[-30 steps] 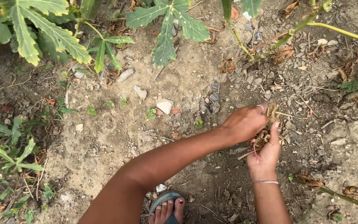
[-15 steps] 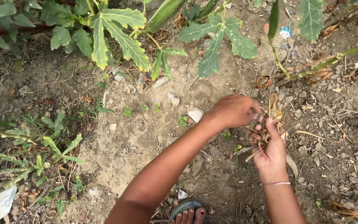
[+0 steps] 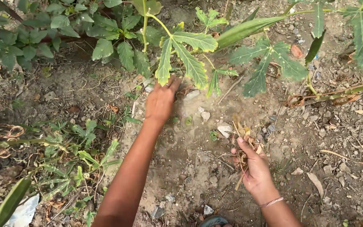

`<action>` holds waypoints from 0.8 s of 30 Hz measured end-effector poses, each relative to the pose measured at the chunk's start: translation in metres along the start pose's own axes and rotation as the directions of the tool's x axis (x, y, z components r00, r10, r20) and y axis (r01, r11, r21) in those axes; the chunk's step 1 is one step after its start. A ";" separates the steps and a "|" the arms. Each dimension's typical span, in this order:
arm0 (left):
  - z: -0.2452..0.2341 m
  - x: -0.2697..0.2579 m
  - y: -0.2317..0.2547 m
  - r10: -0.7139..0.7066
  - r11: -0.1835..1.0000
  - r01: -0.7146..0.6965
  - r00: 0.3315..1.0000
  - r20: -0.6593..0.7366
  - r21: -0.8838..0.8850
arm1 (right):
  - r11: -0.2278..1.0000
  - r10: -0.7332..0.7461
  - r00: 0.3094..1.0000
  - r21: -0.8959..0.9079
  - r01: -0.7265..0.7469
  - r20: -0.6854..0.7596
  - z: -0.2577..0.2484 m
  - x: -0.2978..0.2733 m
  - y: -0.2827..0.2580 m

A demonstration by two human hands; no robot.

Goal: The recorder is picking weeds and dried plant matter by hand in a garden bed.

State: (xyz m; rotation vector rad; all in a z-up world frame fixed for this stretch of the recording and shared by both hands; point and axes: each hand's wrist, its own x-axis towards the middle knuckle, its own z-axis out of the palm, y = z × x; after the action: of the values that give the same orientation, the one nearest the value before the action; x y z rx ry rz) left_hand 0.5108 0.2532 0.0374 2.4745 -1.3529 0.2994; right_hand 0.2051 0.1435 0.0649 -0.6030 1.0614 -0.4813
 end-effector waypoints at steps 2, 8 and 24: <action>0.006 0.005 0.000 0.042 0.999 -0.044 0.998 -0.056 -0.021 | 0.999 0.025 0.999 -0.020 -0.025 0.026 -0.005 0.000 0.006; 0.003 -0.005 0.007 -0.046 0.999 0.045 0.998 -0.051 -0.003 | 0.999 0.047 0.999 -0.019 -0.047 0.011 -0.010 0.003 0.002; -0.092 -0.091 0.148 -0.555 0.514 0.494 0.815 0.167 -0.702 | 0.981 -0.125 0.954 0.180 0.078 0.271 0.085 0.009 0.045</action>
State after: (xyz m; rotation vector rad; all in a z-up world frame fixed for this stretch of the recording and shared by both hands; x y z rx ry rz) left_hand 0.3342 0.2823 0.1180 1.9869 -0.4428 -0.2528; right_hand 0.2895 0.1907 0.0593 -0.5595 0.7139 -0.5512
